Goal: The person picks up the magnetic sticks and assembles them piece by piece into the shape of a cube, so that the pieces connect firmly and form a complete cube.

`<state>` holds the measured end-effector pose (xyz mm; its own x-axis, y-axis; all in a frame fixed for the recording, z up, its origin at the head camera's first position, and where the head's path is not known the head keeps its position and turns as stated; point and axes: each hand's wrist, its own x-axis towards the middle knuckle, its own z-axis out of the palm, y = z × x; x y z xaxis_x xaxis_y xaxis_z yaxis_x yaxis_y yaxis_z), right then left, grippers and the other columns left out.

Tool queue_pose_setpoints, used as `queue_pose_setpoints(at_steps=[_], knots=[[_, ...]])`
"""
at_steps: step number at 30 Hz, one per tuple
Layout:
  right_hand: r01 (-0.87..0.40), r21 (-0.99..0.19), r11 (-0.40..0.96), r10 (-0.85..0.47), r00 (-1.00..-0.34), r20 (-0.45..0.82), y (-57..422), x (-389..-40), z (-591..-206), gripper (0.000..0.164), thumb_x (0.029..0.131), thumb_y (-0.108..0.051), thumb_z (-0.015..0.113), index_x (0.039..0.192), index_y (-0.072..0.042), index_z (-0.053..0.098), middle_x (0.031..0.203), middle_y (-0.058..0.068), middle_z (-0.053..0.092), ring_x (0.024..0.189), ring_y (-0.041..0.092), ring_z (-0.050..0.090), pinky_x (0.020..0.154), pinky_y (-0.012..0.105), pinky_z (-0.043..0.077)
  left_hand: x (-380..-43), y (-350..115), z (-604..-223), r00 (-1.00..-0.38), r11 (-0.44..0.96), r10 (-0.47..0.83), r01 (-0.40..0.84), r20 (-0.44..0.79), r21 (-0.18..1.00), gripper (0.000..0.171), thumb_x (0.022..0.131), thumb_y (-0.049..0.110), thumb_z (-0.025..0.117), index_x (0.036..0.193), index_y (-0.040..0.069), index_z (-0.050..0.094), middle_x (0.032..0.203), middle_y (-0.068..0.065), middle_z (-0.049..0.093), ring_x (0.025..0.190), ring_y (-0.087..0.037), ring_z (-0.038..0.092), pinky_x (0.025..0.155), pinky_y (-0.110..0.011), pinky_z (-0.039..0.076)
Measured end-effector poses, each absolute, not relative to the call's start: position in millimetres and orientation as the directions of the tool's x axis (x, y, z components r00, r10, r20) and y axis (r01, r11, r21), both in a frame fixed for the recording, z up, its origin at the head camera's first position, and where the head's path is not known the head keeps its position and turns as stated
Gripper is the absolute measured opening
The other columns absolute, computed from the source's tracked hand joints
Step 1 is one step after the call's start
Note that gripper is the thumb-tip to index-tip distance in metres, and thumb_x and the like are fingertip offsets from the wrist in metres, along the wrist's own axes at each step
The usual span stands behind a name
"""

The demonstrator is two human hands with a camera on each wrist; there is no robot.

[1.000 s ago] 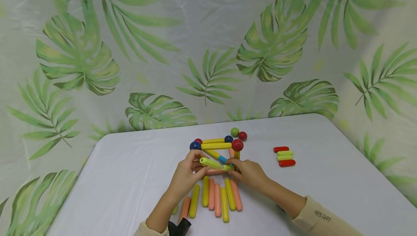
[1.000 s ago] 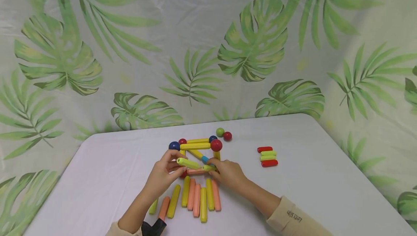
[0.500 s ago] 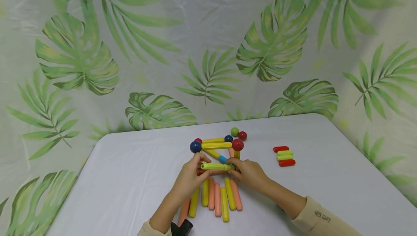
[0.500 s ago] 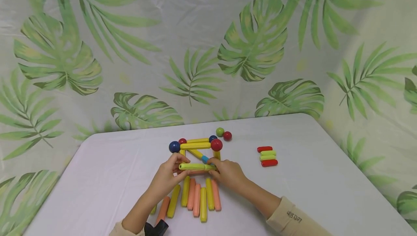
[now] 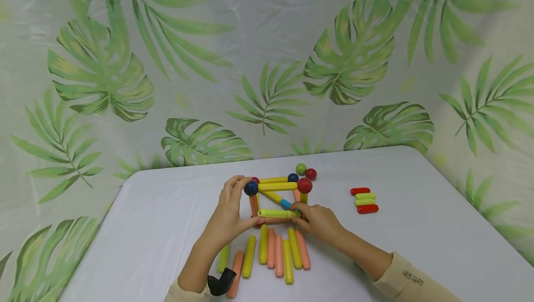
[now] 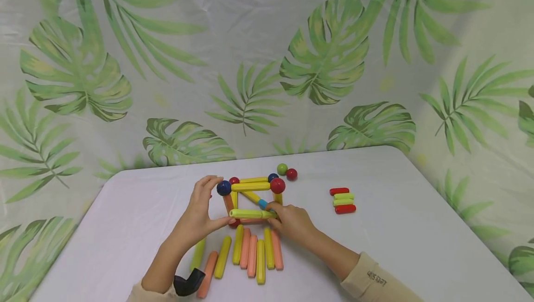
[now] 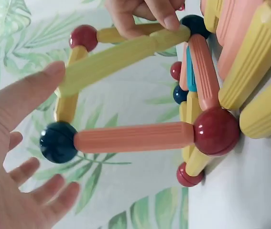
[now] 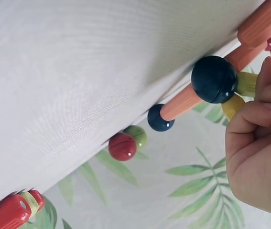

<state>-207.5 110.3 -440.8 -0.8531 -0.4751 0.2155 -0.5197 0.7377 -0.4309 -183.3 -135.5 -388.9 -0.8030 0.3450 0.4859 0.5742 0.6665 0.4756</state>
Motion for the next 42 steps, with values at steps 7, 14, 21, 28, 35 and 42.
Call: queue_pose_setpoints(at_steps=[7,14,21,28,35,42], knots=[[-0.521,-0.449,0.726,-0.476,-0.852,0.219,107.8,-208.0,-437.5,0.029,0.081,-0.023,0.068,0.106,-0.012,0.059,0.053,-0.012,0.044,0.045,0.003,0.041,0.042,0.019,0.037,-196.9,-138.2,-398.5,-0.83,0.547,0.369,0.558,0.418,0.625,0.084,0.07,0.025,0.077,0.136,0.012,0.028,0.132,-0.01,0.033,0.104,-0.019,0.049,0.083,-0.036,0.045],[-0.559,-0.453,0.694,-0.498,-0.828,0.259,99.0,-209.3,-431.9,0.032,0.081,-0.029,0.066,0.108,-0.013,0.061,0.057,-0.014,0.047,0.047,0.002,0.041,0.045,0.019,0.039,-201.2,-139.2,-399.9,-0.826,0.546,0.357,0.563,0.435,0.62,0.08,0.071,0.026,0.077,0.135,0.013,0.032,0.126,-0.01,0.037,0.097,-0.018,0.051,0.079,-0.037,0.047],[-0.551,-0.444,0.707,-0.473,-0.835,0.283,94.4,-210.0,-430.0,0.028,0.081,-0.025,0.067,0.106,-0.012,0.062,0.06,-0.011,0.049,0.048,0.003,0.042,0.046,0.018,0.039,-203.7,-137.7,-398.6,-0.848,0.559,0.326,0.529,0.418,0.638,0.068,0.071,0.02,0.077,0.128,0.013,0.042,0.115,-0.006,0.047,0.094,-0.016,0.051,0.08,-0.035,0.046],[-0.517,-0.46,0.722,-0.439,-0.856,0.273,90.6,-210.9,-429.4,0.027,0.083,-0.023,0.066,0.105,-0.008,0.062,0.059,-0.011,0.048,0.048,0.003,0.042,0.046,0.018,0.039,-209.1,-135.8,-401.9,-0.824,0.559,0.31,0.562,0.475,0.61,0.057,0.074,0.018,0.075,0.122,0.008,0.047,0.112,-0.005,0.055,0.09,-0.014,0.054,0.076,-0.032,0.048],[-0.536,-0.452,0.713,-0.426,-0.844,0.327,88.5,-210.9,-430.0,0.026,0.083,-0.022,0.066,0.102,-0.006,0.062,0.06,-0.009,0.051,0.049,0.002,0.043,0.046,0.018,0.04,-210.4,-134.0,-406.2,-0.805,0.558,0.291,0.582,0.518,0.591,0.047,0.078,0.017,0.07,0.118,0.008,0.048,0.096,-0.004,0.062,0.084,-0.013,0.058,0.071,-0.033,0.049],[-0.561,-0.454,0.692,-0.442,-0.827,0.348,95.6,-206.3,-426.0,0.028,0.081,-0.024,0.067,0.104,-0.01,0.059,0.056,-0.012,0.048,0.046,0.0,0.041,0.045,0.017,0.04,-208.5,-136.2,-406.6,-0.85,0.563,0.283,0.522,0.444,0.641,0.053,0.078,0.016,0.071,0.123,0.013,0.044,0.094,-0.002,0.06,0.084,-0.016,0.057,0.072,-0.032,0.049]])
